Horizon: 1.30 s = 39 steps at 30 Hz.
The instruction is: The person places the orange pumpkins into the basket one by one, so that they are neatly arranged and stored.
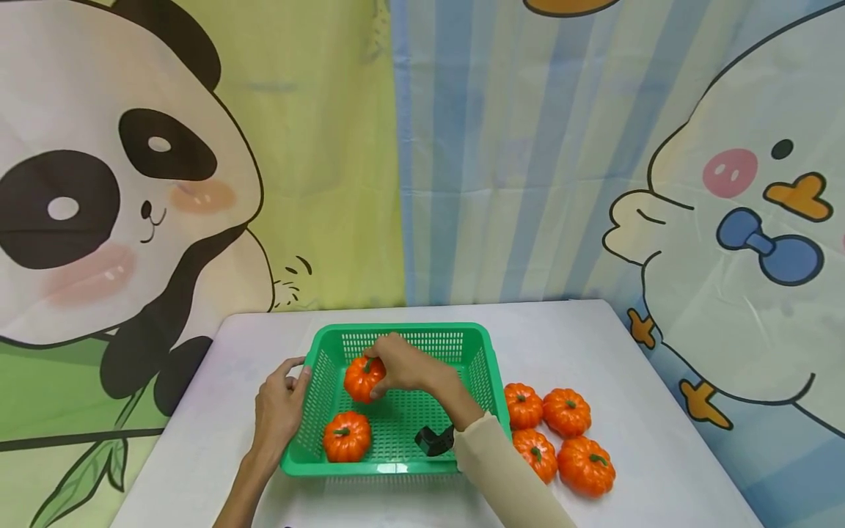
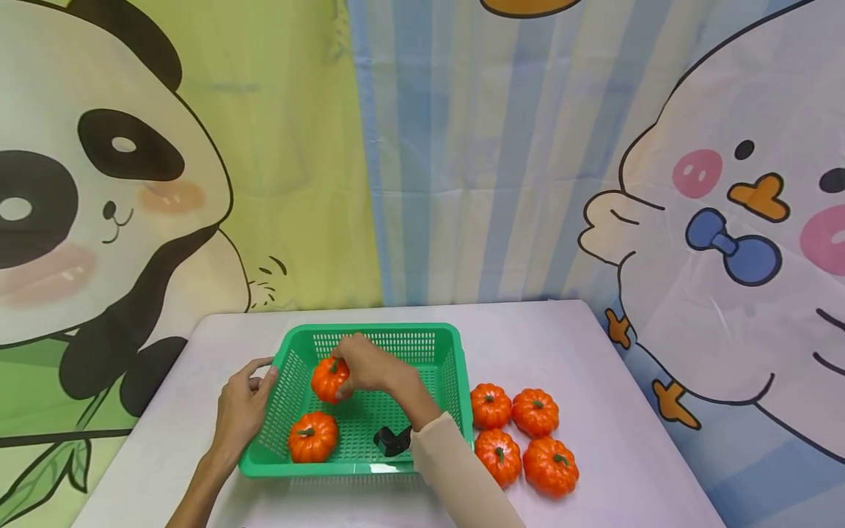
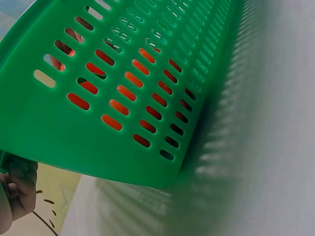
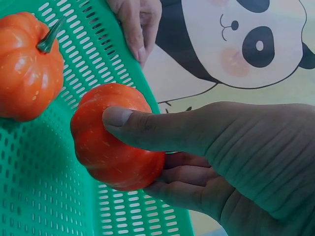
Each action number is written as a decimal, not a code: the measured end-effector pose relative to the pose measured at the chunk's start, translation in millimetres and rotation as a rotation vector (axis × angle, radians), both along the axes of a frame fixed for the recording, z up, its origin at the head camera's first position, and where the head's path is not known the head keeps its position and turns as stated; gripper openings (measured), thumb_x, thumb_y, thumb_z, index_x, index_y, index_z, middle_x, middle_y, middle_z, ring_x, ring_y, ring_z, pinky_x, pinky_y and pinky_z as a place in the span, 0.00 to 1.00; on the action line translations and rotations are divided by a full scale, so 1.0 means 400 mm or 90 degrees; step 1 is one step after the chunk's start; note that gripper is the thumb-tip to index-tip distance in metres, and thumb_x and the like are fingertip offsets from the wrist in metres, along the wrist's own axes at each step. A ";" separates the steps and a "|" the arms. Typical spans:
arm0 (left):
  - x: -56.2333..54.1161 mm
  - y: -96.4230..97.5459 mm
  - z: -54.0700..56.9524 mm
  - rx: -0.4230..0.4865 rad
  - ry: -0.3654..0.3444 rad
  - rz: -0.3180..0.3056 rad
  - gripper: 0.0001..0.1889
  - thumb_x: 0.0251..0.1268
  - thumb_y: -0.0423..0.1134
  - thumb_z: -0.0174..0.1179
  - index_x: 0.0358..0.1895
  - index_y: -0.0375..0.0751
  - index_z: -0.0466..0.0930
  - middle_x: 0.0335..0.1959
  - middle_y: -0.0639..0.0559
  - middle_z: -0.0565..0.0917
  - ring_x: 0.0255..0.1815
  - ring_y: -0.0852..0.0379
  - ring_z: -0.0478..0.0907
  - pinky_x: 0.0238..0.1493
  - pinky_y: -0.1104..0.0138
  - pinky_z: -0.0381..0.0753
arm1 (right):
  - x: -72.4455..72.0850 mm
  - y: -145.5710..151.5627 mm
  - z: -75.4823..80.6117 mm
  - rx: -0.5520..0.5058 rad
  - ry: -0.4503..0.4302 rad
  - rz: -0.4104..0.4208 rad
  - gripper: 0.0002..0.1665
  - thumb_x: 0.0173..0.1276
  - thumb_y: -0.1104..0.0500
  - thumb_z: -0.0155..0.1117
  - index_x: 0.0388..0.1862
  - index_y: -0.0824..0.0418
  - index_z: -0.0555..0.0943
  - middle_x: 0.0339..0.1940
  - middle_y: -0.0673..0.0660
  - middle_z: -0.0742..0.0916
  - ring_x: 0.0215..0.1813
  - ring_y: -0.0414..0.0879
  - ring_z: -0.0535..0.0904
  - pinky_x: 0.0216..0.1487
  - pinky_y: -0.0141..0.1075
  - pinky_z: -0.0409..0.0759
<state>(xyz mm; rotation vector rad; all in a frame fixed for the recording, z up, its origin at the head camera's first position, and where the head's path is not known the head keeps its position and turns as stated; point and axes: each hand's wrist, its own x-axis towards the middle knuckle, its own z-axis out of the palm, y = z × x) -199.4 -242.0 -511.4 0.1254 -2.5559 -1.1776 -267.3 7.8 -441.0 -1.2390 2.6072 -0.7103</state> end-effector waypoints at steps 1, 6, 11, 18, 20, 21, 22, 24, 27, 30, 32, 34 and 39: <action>0.001 0.000 0.001 -0.002 0.001 0.000 0.20 0.87 0.43 0.58 0.67 0.32 0.83 0.17 0.50 0.82 0.17 0.60 0.75 0.22 0.65 0.70 | -0.001 -0.001 -0.001 0.003 0.001 0.000 0.25 0.56 0.59 0.91 0.50 0.64 0.91 0.42 0.55 0.94 0.40 0.42 0.85 0.41 0.24 0.80; 0.005 -0.002 0.005 -0.011 0.006 0.003 0.20 0.87 0.43 0.58 0.67 0.32 0.83 0.17 0.50 0.82 0.17 0.59 0.74 0.21 0.65 0.69 | -0.003 -0.010 -0.003 0.018 0.002 0.004 0.27 0.57 0.58 0.91 0.54 0.65 0.91 0.45 0.55 0.95 0.40 0.40 0.86 0.42 0.23 0.81; 0.006 -0.003 0.009 -0.009 -0.002 0.003 0.20 0.87 0.44 0.58 0.68 0.32 0.82 0.18 0.49 0.82 0.17 0.58 0.74 0.22 0.65 0.69 | -0.007 -0.019 -0.005 0.021 0.006 0.007 0.28 0.57 0.58 0.91 0.55 0.64 0.91 0.44 0.54 0.95 0.39 0.38 0.85 0.42 0.23 0.81; 0.003 -0.001 0.006 -0.008 -0.010 0.007 0.20 0.87 0.44 0.58 0.68 0.33 0.82 0.17 0.51 0.81 0.18 0.59 0.74 0.23 0.65 0.69 | -0.017 -0.031 -0.032 0.036 0.022 0.030 0.28 0.58 0.57 0.91 0.55 0.64 0.91 0.45 0.54 0.94 0.39 0.37 0.84 0.41 0.22 0.80; 0.004 -0.001 0.007 -0.008 -0.011 0.008 0.21 0.87 0.44 0.58 0.68 0.33 0.82 0.16 0.51 0.80 0.18 0.58 0.74 0.23 0.65 0.69 | -0.020 -0.034 -0.038 0.039 0.026 0.033 0.28 0.57 0.56 0.91 0.55 0.64 0.91 0.44 0.53 0.94 0.38 0.36 0.84 0.41 0.21 0.79; 0.004 -0.001 0.007 -0.009 -0.012 0.008 0.21 0.87 0.44 0.58 0.68 0.33 0.82 0.16 0.51 0.80 0.18 0.59 0.74 0.23 0.65 0.69 | -0.021 -0.035 -0.040 0.038 0.026 0.034 0.28 0.57 0.56 0.91 0.54 0.64 0.91 0.44 0.53 0.94 0.38 0.36 0.84 0.40 0.21 0.79; 0.005 -0.001 0.006 -0.009 -0.012 0.008 0.21 0.87 0.45 0.58 0.68 0.33 0.83 0.16 0.51 0.80 0.18 0.59 0.74 0.23 0.65 0.69 | -0.023 -0.036 -0.042 0.037 0.028 0.036 0.27 0.57 0.56 0.91 0.54 0.63 0.91 0.43 0.53 0.94 0.37 0.36 0.83 0.40 0.21 0.78; 0.004 0.000 0.005 -0.010 -0.012 0.007 0.21 0.87 0.45 0.57 0.68 0.34 0.83 0.16 0.52 0.79 0.18 0.59 0.74 0.23 0.65 0.69 | -0.025 -0.039 -0.046 0.029 0.027 0.039 0.25 0.56 0.57 0.91 0.51 0.63 0.91 0.41 0.53 0.94 0.35 0.35 0.81 0.39 0.22 0.78; 0.003 0.002 0.004 -0.010 -0.012 0.005 0.21 0.87 0.45 0.57 0.68 0.34 0.83 0.16 0.53 0.78 0.18 0.59 0.74 0.23 0.65 0.68 | -0.029 -0.044 -0.053 0.020 0.027 0.043 0.23 0.55 0.57 0.92 0.48 0.62 0.92 0.39 0.52 0.94 0.34 0.35 0.80 0.39 0.22 0.77; 0.002 0.004 0.005 -0.011 -0.015 0.007 0.21 0.87 0.45 0.57 0.68 0.33 0.83 0.16 0.54 0.77 0.18 0.58 0.73 0.23 0.65 0.69 | -0.035 -0.050 -0.062 0.017 0.030 0.046 0.25 0.53 0.58 0.93 0.49 0.63 0.92 0.39 0.52 0.94 0.33 0.34 0.79 0.38 0.21 0.76; 0.002 0.004 0.007 -0.014 -0.018 0.008 0.21 0.87 0.44 0.57 0.68 0.33 0.83 0.16 0.53 0.78 0.18 0.58 0.74 0.23 0.65 0.69 | -0.038 -0.054 -0.067 0.022 0.035 0.046 0.26 0.53 0.58 0.93 0.49 0.64 0.92 0.38 0.52 0.95 0.33 0.34 0.78 0.38 0.21 0.75; 0.002 0.004 0.008 -0.016 -0.018 0.009 0.21 0.87 0.44 0.58 0.68 0.33 0.82 0.16 0.52 0.79 0.18 0.58 0.74 0.24 0.65 0.69 | -0.039 -0.056 -0.073 0.023 0.035 0.048 0.26 0.53 0.57 0.93 0.50 0.64 0.92 0.38 0.53 0.95 0.32 0.34 0.77 0.37 0.21 0.74; 0.003 0.004 0.006 -0.018 -0.016 0.012 0.20 0.87 0.44 0.58 0.68 0.32 0.83 0.17 0.50 0.80 0.18 0.58 0.74 0.24 0.65 0.69 | -0.042 -0.059 -0.085 0.027 0.036 0.050 0.26 0.54 0.57 0.93 0.49 0.63 0.92 0.37 0.53 0.94 0.31 0.34 0.76 0.36 0.21 0.74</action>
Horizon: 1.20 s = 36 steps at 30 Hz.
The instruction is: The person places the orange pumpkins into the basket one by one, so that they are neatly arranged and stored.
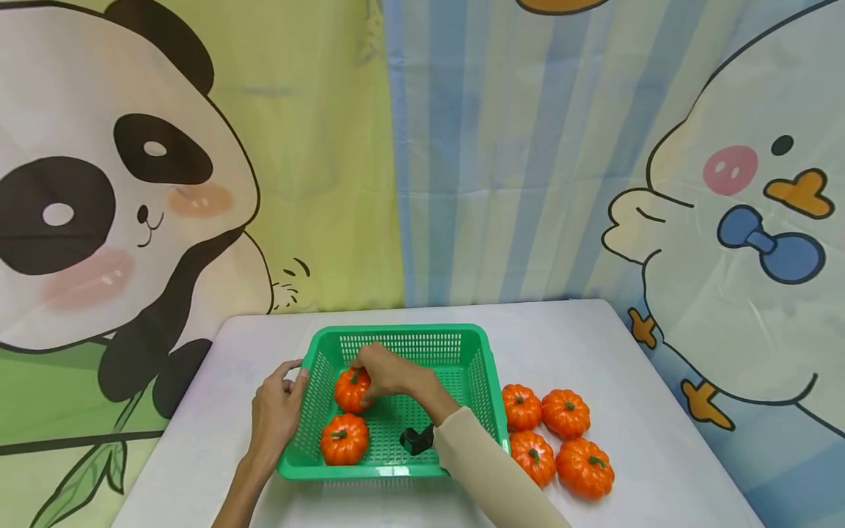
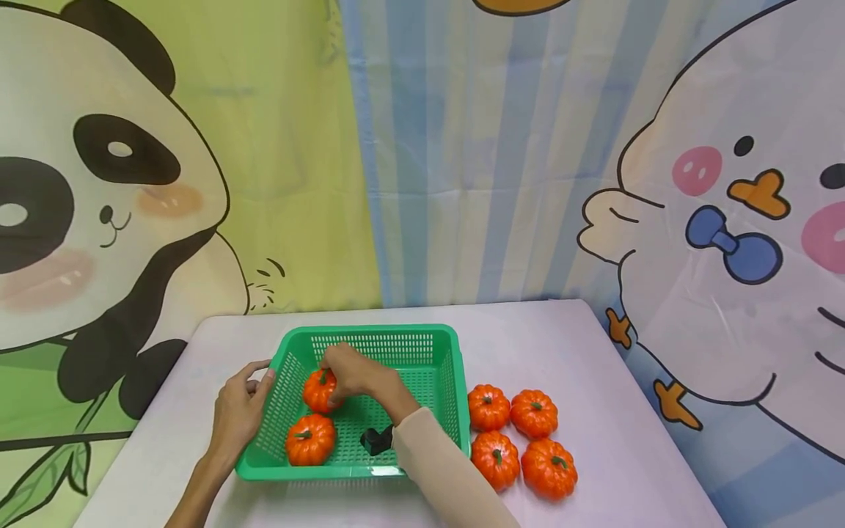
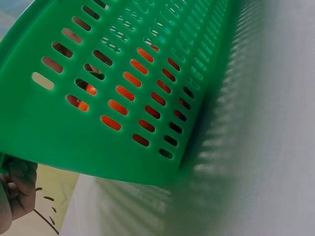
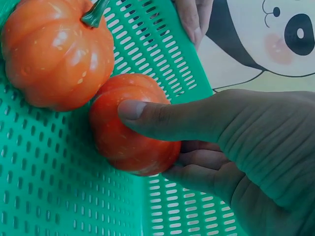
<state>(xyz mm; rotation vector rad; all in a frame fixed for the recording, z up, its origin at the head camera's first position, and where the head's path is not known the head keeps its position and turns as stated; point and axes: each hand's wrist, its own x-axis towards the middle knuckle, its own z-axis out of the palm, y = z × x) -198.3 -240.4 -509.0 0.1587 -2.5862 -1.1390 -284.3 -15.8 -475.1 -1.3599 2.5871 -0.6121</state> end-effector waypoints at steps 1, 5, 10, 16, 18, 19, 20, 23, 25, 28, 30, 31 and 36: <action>0.000 -0.001 0.000 0.000 0.001 0.002 0.20 0.87 0.43 0.58 0.67 0.32 0.83 0.17 0.50 0.81 0.18 0.58 0.74 0.24 0.65 0.69 | 0.000 -0.001 -0.002 0.000 0.001 0.002 0.25 0.54 0.57 0.93 0.49 0.63 0.92 0.37 0.54 0.94 0.30 0.34 0.75 0.36 0.21 0.73; -0.001 -0.002 -0.001 -0.001 0.006 0.001 0.20 0.87 0.43 0.58 0.67 0.32 0.83 0.17 0.50 0.81 0.18 0.58 0.74 0.24 0.65 0.69 | 0.002 -0.003 -0.005 0.000 0.003 0.002 0.25 0.54 0.57 0.93 0.49 0.64 0.92 0.35 0.56 0.94 0.29 0.34 0.70 0.34 0.22 0.70; -0.005 0.002 -0.001 -0.002 0.002 -0.001 0.20 0.87 0.44 0.58 0.67 0.33 0.83 0.19 0.48 0.83 0.19 0.57 0.74 0.25 0.64 0.70 | 0.002 0.000 -0.006 -0.003 -0.002 -0.004 0.27 0.54 0.57 0.93 0.51 0.65 0.92 0.37 0.56 0.94 0.29 0.34 0.72 0.35 0.22 0.71; -0.004 0.000 0.000 -0.004 0.007 -0.003 0.20 0.87 0.43 0.58 0.68 0.33 0.83 0.19 0.48 0.82 0.19 0.57 0.75 0.24 0.65 0.70 | -0.002 0.000 -0.013 -0.009 -0.004 -0.011 0.36 0.53 0.57 0.93 0.60 0.67 0.90 0.49 0.58 0.96 0.40 0.39 0.87 0.41 0.21 0.78; -0.004 -0.001 0.000 -0.005 0.010 -0.005 0.20 0.87 0.43 0.58 0.68 0.33 0.83 0.19 0.48 0.83 0.19 0.57 0.75 0.24 0.65 0.70 | -0.004 0.000 -0.015 -0.011 -0.004 -0.014 0.38 0.52 0.57 0.93 0.61 0.68 0.89 0.51 0.59 0.95 0.43 0.40 0.88 0.43 0.21 0.78; -0.004 -0.001 -0.001 -0.006 0.010 -0.005 0.20 0.87 0.43 0.58 0.68 0.33 0.83 0.19 0.47 0.83 0.19 0.57 0.76 0.24 0.65 0.70 | -0.004 0.000 -0.016 -0.011 -0.005 -0.014 0.38 0.52 0.57 0.93 0.61 0.68 0.89 0.52 0.59 0.95 0.43 0.40 0.89 0.44 0.21 0.78; -0.004 -0.001 -0.002 -0.007 0.009 -0.005 0.20 0.87 0.43 0.58 0.68 0.33 0.83 0.20 0.47 0.84 0.20 0.57 0.76 0.25 0.65 0.71 | -0.003 0.000 -0.016 -0.011 -0.007 -0.013 0.38 0.53 0.57 0.93 0.61 0.68 0.89 0.52 0.59 0.95 0.44 0.41 0.89 0.44 0.21 0.78; -0.003 -0.002 -0.003 -0.006 0.003 -0.002 0.20 0.87 0.43 0.57 0.68 0.33 0.83 0.21 0.47 0.85 0.20 0.57 0.77 0.26 0.64 0.71 | -0.003 0.001 -0.017 -0.008 -0.012 -0.009 0.36 0.52 0.56 0.94 0.58 0.67 0.90 0.49 0.58 0.96 0.42 0.41 0.88 0.43 0.22 0.77; -0.002 -0.002 -0.004 -0.007 -0.001 -0.003 0.20 0.87 0.44 0.57 0.68 0.33 0.82 0.21 0.47 0.85 0.20 0.57 0.76 0.26 0.64 0.71 | -0.004 0.003 -0.017 -0.005 -0.013 -0.005 0.34 0.52 0.56 0.94 0.56 0.67 0.91 0.46 0.57 0.96 0.41 0.42 0.88 0.44 0.23 0.78; -0.002 -0.003 -0.003 -0.006 0.002 -0.005 0.20 0.87 0.44 0.57 0.68 0.33 0.82 0.20 0.47 0.84 0.20 0.57 0.76 0.25 0.64 0.71 | -0.007 0.007 -0.013 -0.004 -0.007 -0.006 0.35 0.52 0.55 0.94 0.57 0.69 0.90 0.49 0.58 0.95 0.45 0.42 0.89 0.48 0.25 0.82; -0.003 -0.003 -0.002 -0.006 0.006 -0.007 0.20 0.87 0.44 0.57 0.68 0.33 0.82 0.20 0.47 0.84 0.19 0.57 0.76 0.24 0.64 0.71 | -0.025 0.007 -0.037 -0.005 0.008 -0.002 0.39 0.52 0.51 0.94 0.59 0.68 0.90 0.53 0.59 0.95 0.49 0.43 0.91 0.51 0.27 0.84; -0.003 -0.003 -0.002 -0.006 0.008 -0.007 0.20 0.87 0.44 0.57 0.68 0.33 0.82 0.20 0.47 0.84 0.19 0.57 0.76 0.24 0.64 0.71 | -0.025 0.007 -0.033 -0.003 0.012 -0.003 0.40 0.52 0.51 0.94 0.61 0.68 0.89 0.56 0.60 0.94 0.51 0.43 0.91 0.53 0.28 0.85; -0.002 -0.005 -0.003 -0.003 0.009 -0.007 0.20 0.87 0.44 0.57 0.68 0.33 0.82 0.21 0.47 0.86 0.21 0.58 0.78 0.26 0.64 0.72 | -0.020 0.009 -0.020 -0.003 -0.002 -0.018 0.43 0.54 0.52 0.93 0.65 0.70 0.87 0.65 0.64 0.90 0.63 0.51 0.90 0.65 0.34 0.85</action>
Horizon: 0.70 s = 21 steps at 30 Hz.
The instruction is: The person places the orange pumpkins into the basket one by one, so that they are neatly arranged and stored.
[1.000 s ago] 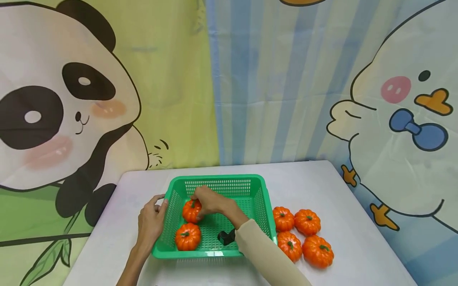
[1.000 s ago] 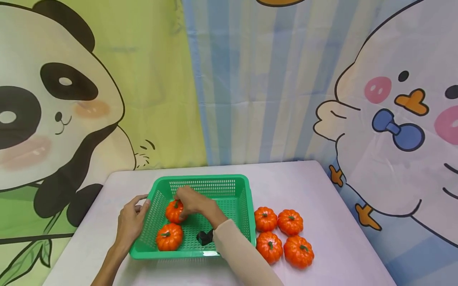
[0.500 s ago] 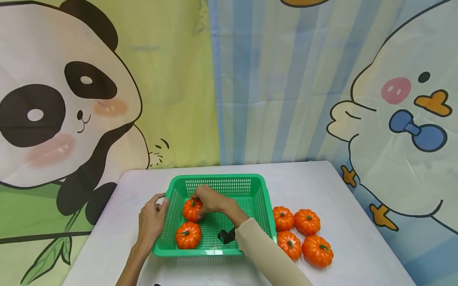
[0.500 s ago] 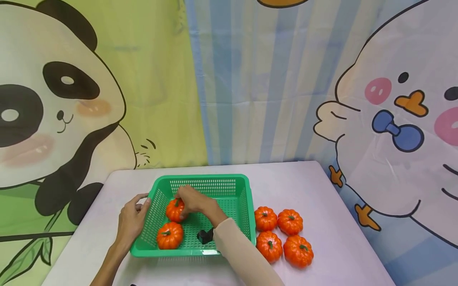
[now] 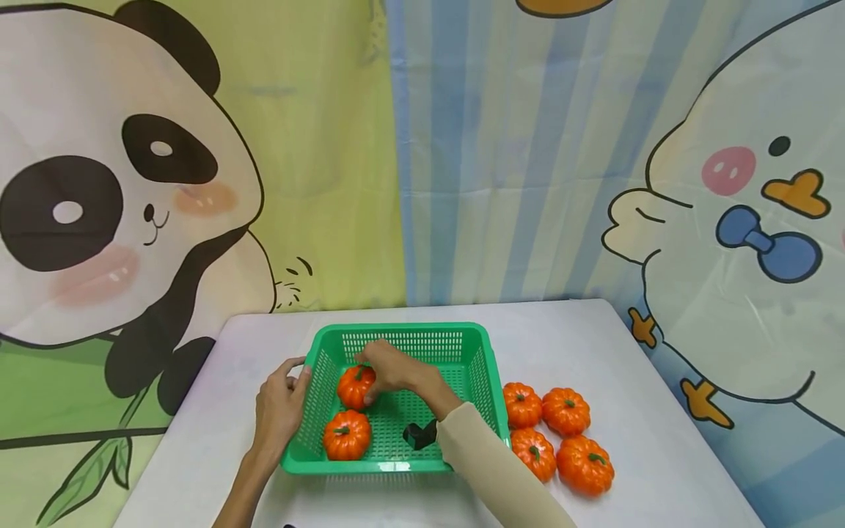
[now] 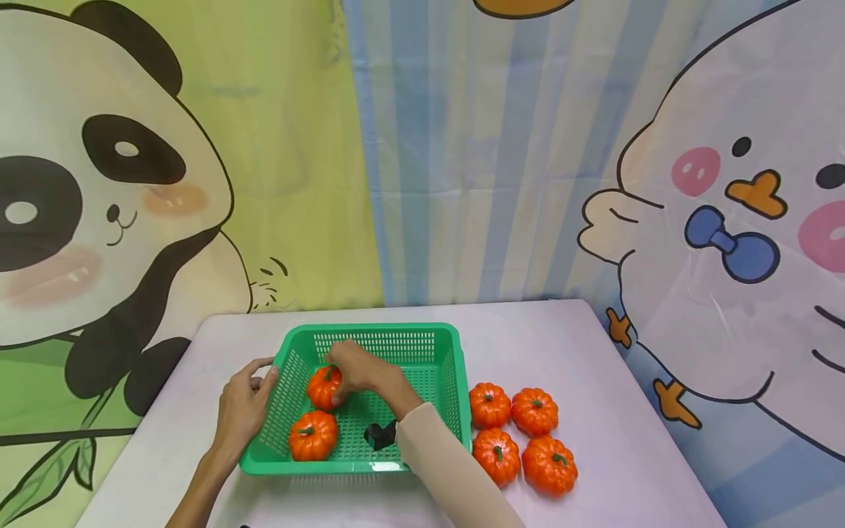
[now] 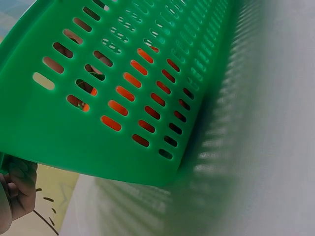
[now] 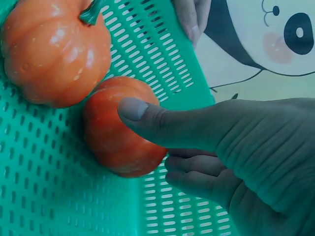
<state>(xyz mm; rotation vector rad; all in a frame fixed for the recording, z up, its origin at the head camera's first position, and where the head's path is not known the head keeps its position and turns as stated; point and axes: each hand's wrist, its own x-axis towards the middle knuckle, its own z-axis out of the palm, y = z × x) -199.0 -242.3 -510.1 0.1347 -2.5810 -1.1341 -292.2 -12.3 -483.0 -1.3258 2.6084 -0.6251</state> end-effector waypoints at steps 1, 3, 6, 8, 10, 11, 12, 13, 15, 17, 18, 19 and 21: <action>0.000 0.001 0.000 0.000 0.000 -0.001 0.20 0.87 0.44 0.57 0.68 0.33 0.82 0.22 0.47 0.86 0.21 0.58 0.79 0.26 0.64 0.72 | 0.021 0.005 0.034 0.003 -0.013 -0.014 0.43 0.54 0.55 0.93 0.66 0.70 0.85 0.66 0.64 0.89 0.66 0.52 0.88 0.68 0.35 0.83; 0.000 0.001 0.001 0.000 -0.002 -0.001 0.20 0.87 0.43 0.58 0.68 0.33 0.83 0.22 0.47 0.87 0.22 0.58 0.79 0.27 0.64 0.72 | 0.028 0.011 0.045 -0.002 -0.021 -0.031 0.44 0.54 0.56 0.93 0.67 0.69 0.84 0.69 0.63 0.88 0.71 0.54 0.85 0.72 0.37 0.81; 0.002 0.000 0.001 -0.001 -0.001 0.002 0.20 0.87 0.43 0.58 0.68 0.33 0.83 0.21 0.47 0.86 0.21 0.57 0.78 0.26 0.64 0.72 | 0.038 0.019 0.063 -0.005 -0.027 -0.046 0.44 0.54 0.56 0.92 0.68 0.68 0.84 0.71 0.62 0.86 0.68 0.53 0.86 0.71 0.34 0.80; 0.001 0.000 0.003 -0.002 0.001 0.002 0.20 0.87 0.44 0.58 0.68 0.33 0.83 0.20 0.48 0.84 0.20 0.58 0.77 0.26 0.65 0.71 | 0.041 0.027 0.074 -0.008 -0.027 -0.055 0.44 0.54 0.56 0.92 0.68 0.68 0.84 0.72 0.62 0.85 0.64 0.50 0.87 0.65 0.30 0.80; -0.001 0.000 0.004 -0.002 0.006 -0.002 0.20 0.87 0.44 0.57 0.68 0.33 0.83 0.18 0.49 0.83 0.19 0.58 0.76 0.24 0.65 0.70 | 0.044 0.037 0.086 -0.011 -0.030 -0.063 0.46 0.54 0.56 0.92 0.69 0.69 0.83 0.72 0.62 0.85 0.63 0.51 0.87 0.65 0.31 0.80; -0.001 0.000 0.006 -0.001 0.008 -0.003 0.20 0.87 0.44 0.57 0.68 0.33 0.83 0.17 0.49 0.82 0.19 0.58 0.75 0.23 0.65 0.70 | 0.045 0.042 0.091 -0.012 -0.031 -0.068 0.45 0.54 0.56 0.92 0.70 0.69 0.83 0.72 0.62 0.85 0.65 0.53 0.86 0.67 0.32 0.81; -0.001 0.000 0.007 0.000 0.007 -0.005 0.20 0.87 0.44 0.57 0.68 0.33 0.82 0.17 0.49 0.82 0.19 0.58 0.75 0.23 0.64 0.70 | 0.047 0.047 0.097 -0.011 -0.031 -0.072 0.46 0.54 0.56 0.92 0.70 0.69 0.82 0.72 0.61 0.85 0.65 0.54 0.86 0.68 0.33 0.81; -0.001 0.000 0.007 0.000 0.007 -0.005 0.21 0.87 0.44 0.57 0.68 0.33 0.82 0.17 0.49 0.82 0.18 0.58 0.75 0.23 0.64 0.70 | 0.049 0.053 0.102 -0.006 -0.027 -0.076 0.47 0.54 0.56 0.92 0.71 0.68 0.82 0.72 0.61 0.86 0.70 0.53 0.84 0.70 0.34 0.81; -0.001 0.000 0.005 0.000 0.006 -0.003 0.21 0.87 0.44 0.57 0.68 0.33 0.82 0.17 0.49 0.82 0.18 0.58 0.75 0.23 0.64 0.70 | 0.057 0.064 0.111 -0.001 -0.033 -0.085 0.46 0.55 0.57 0.91 0.72 0.68 0.81 0.73 0.61 0.85 0.74 0.56 0.81 0.73 0.38 0.81; 0.002 0.000 0.004 0.001 0.001 -0.001 0.21 0.87 0.44 0.57 0.68 0.33 0.82 0.18 0.49 0.82 0.19 0.58 0.76 0.23 0.64 0.70 | 0.066 0.075 0.118 0.007 -0.040 -0.097 0.47 0.57 0.57 0.90 0.74 0.66 0.80 0.74 0.60 0.85 0.72 0.55 0.81 0.73 0.38 0.80; 0.002 0.001 0.004 0.001 -0.001 0.001 0.21 0.87 0.44 0.57 0.68 0.33 0.82 0.18 0.49 0.82 0.19 0.57 0.76 0.24 0.64 0.70 | 0.072 0.082 0.123 0.010 -0.044 -0.105 0.47 0.58 0.57 0.90 0.75 0.66 0.80 0.75 0.59 0.85 0.70 0.55 0.81 0.73 0.38 0.80; 0.002 0.002 0.004 0.000 -0.001 0.001 0.21 0.87 0.44 0.57 0.68 0.33 0.82 0.17 0.49 0.82 0.19 0.58 0.75 0.24 0.64 0.69 | 0.077 0.089 0.126 0.011 -0.048 -0.113 0.47 0.58 0.56 0.90 0.75 0.65 0.80 0.75 0.59 0.85 0.68 0.54 0.80 0.73 0.39 0.80; 0.002 0.004 0.005 0.000 -0.003 0.002 0.21 0.87 0.44 0.57 0.68 0.32 0.82 0.17 0.49 0.81 0.19 0.58 0.75 0.24 0.65 0.69 | 0.088 0.102 0.136 0.005 -0.057 -0.127 0.48 0.59 0.57 0.89 0.76 0.64 0.79 0.76 0.58 0.84 0.65 0.54 0.77 0.73 0.43 0.78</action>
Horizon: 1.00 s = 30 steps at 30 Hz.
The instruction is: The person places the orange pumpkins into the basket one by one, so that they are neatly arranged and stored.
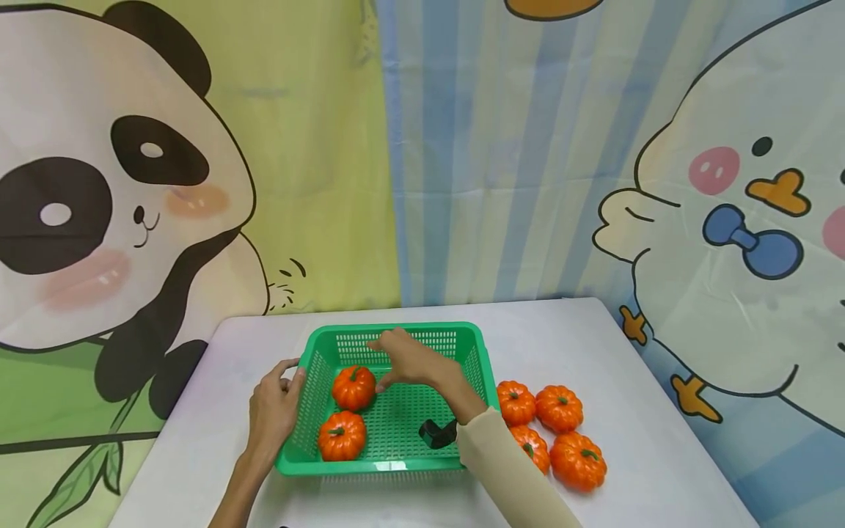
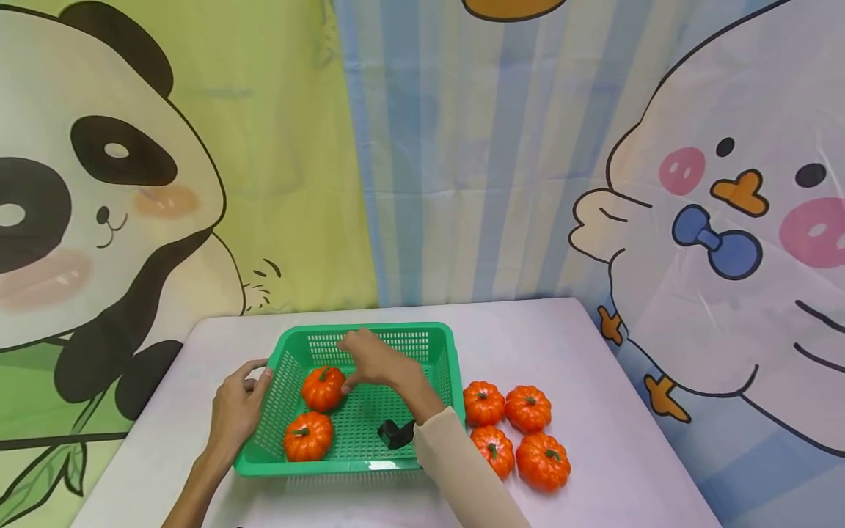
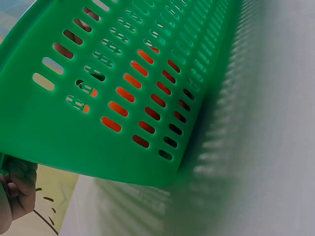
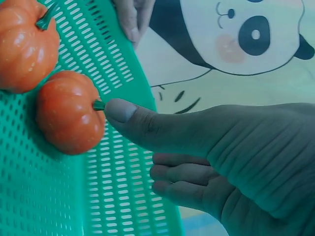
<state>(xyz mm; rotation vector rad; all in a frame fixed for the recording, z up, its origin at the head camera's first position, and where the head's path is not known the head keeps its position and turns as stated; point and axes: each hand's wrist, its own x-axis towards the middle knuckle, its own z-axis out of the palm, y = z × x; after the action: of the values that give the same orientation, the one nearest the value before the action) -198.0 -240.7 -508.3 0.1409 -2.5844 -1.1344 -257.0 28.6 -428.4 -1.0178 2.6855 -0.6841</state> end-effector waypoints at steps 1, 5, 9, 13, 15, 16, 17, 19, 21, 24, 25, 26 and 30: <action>0.001 0.000 0.000 0.000 -0.001 0.002 0.20 0.87 0.43 0.57 0.68 0.32 0.82 0.17 0.49 0.81 0.19 0.58 0.75 0.24 0.65 0.69 | 0.003 0.006 0.003 -0.005 0.002 -0.003 0.48 0.59 0.57 0.89 0.77 0.64 0.79 0.76 0.58 0.84 0.66 0.54 0.78 0.73 0.43 0.78; 0.000 0.001 0.000 0.004 -0.002 0.004 0.20 0.87 0.43 0.57 0.68 0.32 0.82 0.17 0.49 0.81 0.18 0.57 0.74 0.24 0.65 0.69 | 0.016 0.028 0.018 -0.027 0.008 -0.016 0.47 0.59 0.56 0.89 0.77 0.62 0.80 0.76 0.56 0.84 0.69 0.55 0.78 0.74 0.46 0.77; -0.002 0.001 -0.002 0.005 -0.002 0.003 0.21 0.87 0.44 0.57 0.68 0.32 0.82 0.17 0.50 0.81 0.18 0.57 0.74 0.23 0.65 0.69 | 0.025 0.051 0.031 -0.055 0.028 -0.018 0.45 0.60 0.55 0.88 0.76 0.63 0.81 0.75 0.57 0.85 0.74 0.57 0.80 0.79 0.51 0.73; -0.002 0.000 -0.004 0.008 -0.003 0.004 0.21 0.87 0.44 0.57 0.68 0.33 0.82 0.16 0.51 0.78 0.17 0.57 0.73 0.22 0.65 0.67 | 0.031 0.077 0.033 -0.095 0.063 -0.016 0.42 0.61 0.56 0.88 0.73 0.64 0.82 0.70 0.59 0.88 0.75 0.55 0.83 0.80 0.53 0.73; -0.001 0.000 -0.005 0.012 -0.003 0.004 0.21 0.87 0.44 0.57 0.68 0.33 0.82 0.15 0.52 0.78 0.16 0.58 0.72 0.21 0.65 0.67 | 0.035 0.091 0.033 -0.105 0.072 -0.024 0.42 0.61 0.55 0.88 0.73 0.63 0.83 0.69 0.59 0.89 0.74 0.55 0.84 0.81 0.54 0.73; -0.001 0.000 -0.005 0.013 -0.003 0.003 0.21 0.87 0.44 0.57 0.68 0.33 0.82 0.15 0.52 0.78 0.16 0.58 0.72 0.21 0.65 0.67 | 0.038 0.097 0.033 -0.112 0.071 -0.029 0.42 0.61 0.55 0.88 0.73 0.63 0.83 0.69 0.59 0.89 0.73 0.55 0.84 0.79 0.53 0.75; -0.001 0.000 -0.005 0.013 -0.004 0.003 0.21 0.87 0.45 0.57 0.68 0.33 0.82 0.16 0.52 0.79 0.17 0.58 0.73 0.22 0.65 0.68 | 0.041 0.104 0.036 -0.117 0.067 -0.037 0.43 0.61 0.55 0.88 0.74 0.63 0.82 0.69 0.59 0.89 0.73 0.55 0.84 0.79 0.53 0.75; -0.001 0.000 -0.004 0.013 -0.004 0.004 0.21 0.87 0.45 0.57 0.68 0.33 0.82 0.16 0.52 0.79 0.17 0.58 0.73 0.22 0.65 0.68 | 0.046 0.116 0.036 -0.125 0.056 -0.051 0.44 0.61 0.54 0.88 0.74 0.62 0.82 0.70 0.59 0.88 0.73 0.55 0.84 0.77 0.52 0.77; 0.000 0.000 -0.003 0.011 -0.003 0.005 0.20 0.87 0.44 0.58 0.68 0.33 0.83 0.16 0.52 0.79 0.17 0.58 0.73 0.22 0.65 0.68 | 0.051 0.127 0.034 -0.135 0.044 -0.069 0.45 0.60 0.54 0.88 0.75 0.62 0.81 0.70 0.60 0.88 0.73 0.55 0.84 0.76 0.51 0.79; 0.001 0.001 0.000 0.011 -0.002 0.008 0.20 0.87 0.44 0.58 0.68 0.33 0.83 0.16 0.51 0.79 0.17 0.58 0.73 0.23 0.65 0.68 | 0.056 0.142 0.025 -0.151 0.037 -0.080 0.46 0.60 0.54 0.89 0.75 0.63 0.81 0.68 0.62 0.89 0.59 0.55 0.89 0.73 0.51 0.81; 0.001 0.001 0.001 0.010 -0.001 0.008 0.20 0.87 0.44 0.58 0.67 0.33 0.83 0.16 0.50 0.80 0.18 0.58 0.73 0.23 0.65 0.68 | 0.058 0.147 0.023 -0.152 0.039 -0.084 0.46 0.60 0.53 0.89 0.75 0.63 0.81 0.68 0.62 0.89 0.58 0.55 0.89 0.72 0.51 0.82; 0.001 0.001 0.001 0.011 -0.002 0.008 0.20 0.87 0.43 0.58 0.67 0.33 0.83 0.17 0.50 0.80 0.18 0.58 0.74 0.24 0.65 0.69 | 0.060 0.151 0.020 -0.152 0.042 -0.089 0.46 0.59 0.53 0.89 0.75 0.63 0.81 0.67 0.62 0.89 0.57 0.54 0.89 0.72 0.51 0.82; 0.000 0.001 0.002 0.012 -0.008 0.006 0.20 0.87 0.43 0.58 0.68 0.33 0.82 0.17 0.50 0.82 0.19 0.58 0.75 0.25 0.65 0.70 | 0.067 0.173 0.014 -0.156 0.056 -0.103 0.46 0.58 0.53 0.89 0.74 0.64 0.82 0.65 0.63 0.90 0.56 0.53 0.88 0.69 0.51 0.84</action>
<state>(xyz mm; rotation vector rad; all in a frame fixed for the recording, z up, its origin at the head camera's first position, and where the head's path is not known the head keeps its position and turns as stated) -198.0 -240.4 -507.3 0.1651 -2.5823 -1.1589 -230.0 97.6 -422.8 -0.9088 2.8344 -1.0455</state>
